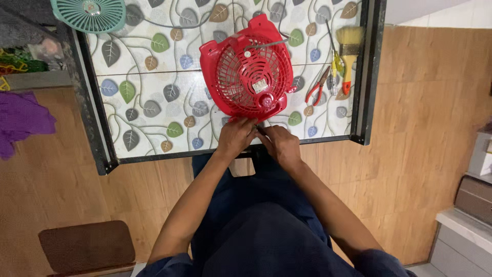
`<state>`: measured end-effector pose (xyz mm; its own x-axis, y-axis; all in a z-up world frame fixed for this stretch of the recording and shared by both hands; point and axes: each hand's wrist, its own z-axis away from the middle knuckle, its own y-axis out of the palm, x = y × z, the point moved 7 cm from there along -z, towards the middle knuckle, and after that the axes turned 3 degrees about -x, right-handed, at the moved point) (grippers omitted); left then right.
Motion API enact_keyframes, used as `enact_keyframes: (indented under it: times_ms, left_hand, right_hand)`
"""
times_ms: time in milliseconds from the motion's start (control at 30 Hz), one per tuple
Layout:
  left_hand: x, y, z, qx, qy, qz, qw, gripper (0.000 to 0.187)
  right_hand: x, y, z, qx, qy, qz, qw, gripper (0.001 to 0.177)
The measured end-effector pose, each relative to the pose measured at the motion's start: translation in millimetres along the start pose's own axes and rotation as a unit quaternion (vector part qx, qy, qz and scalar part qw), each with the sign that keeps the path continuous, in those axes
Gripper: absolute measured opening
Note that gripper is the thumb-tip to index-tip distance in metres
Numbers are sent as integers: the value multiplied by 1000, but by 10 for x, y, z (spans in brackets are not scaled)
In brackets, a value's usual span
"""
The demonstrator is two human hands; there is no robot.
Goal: The person uses a screwdriver to loosen and remove screws from the back of a red portable fan placed on a tiled table. They repeatedly adjust the fan and handle the screwdriver while working on the same fastener area.
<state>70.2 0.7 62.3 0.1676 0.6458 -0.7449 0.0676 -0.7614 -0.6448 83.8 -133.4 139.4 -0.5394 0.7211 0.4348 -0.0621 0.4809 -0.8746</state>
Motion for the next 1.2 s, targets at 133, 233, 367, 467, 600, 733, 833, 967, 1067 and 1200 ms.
enact_keyframes:
  times_ms: [133, 233, 367, 467, 600, 733, 833, 967, 1067, 1200]
  left_hand:
    - [-82, -45, 6, -64, 58, 28, 996, 42]
    - [-115, -33, -14, -69, 59, 28, 995, 44]
    - [-57, 5, 14, -76, 53, -16, 996, 31]
    - [6, 29, 43, -101, 54, -50, 992, 18]
    - [28, 22, 71, -121, 45, -39, 991, 7]
    - [44, 22, 91, -124, 45, -20, 991, 15]
    - [13, -4, 17, -113, 57, -36, 991, 11]
    - [14, -75, -10, -117, 66, -60, 989, 31]
    - [59, -148, -43, -102, 77, -52, 990, 29]
    - [108, -153, -40, -80, 64, -58, 993, 25]
  right_hand:
    - [28, 31, -45, 80, -20, 17, 996, 11]
    - [62, -26, -106, 101, -38, 11, 994, 16]
    - [116, -80, -184, 108, -63, -15, 992, 26]
    - [98, -78, -223, 122, -31, -25, 992, 25]
    - [136, -149, -245, 78, -4, -25, 997, 33]
    - [72, -3, -190, 96, 31, 8, 995, 27]
    - [54, 43, -213, 108, 20, 34, 993, 18]
    - [99, 14, -243, 105, -51, 5, 993, 23]
    - [39, -19, -273, 114, -10, -89, 989, 29]
    - [-10, 60, -320, 107, 15, -132, 985, 30]
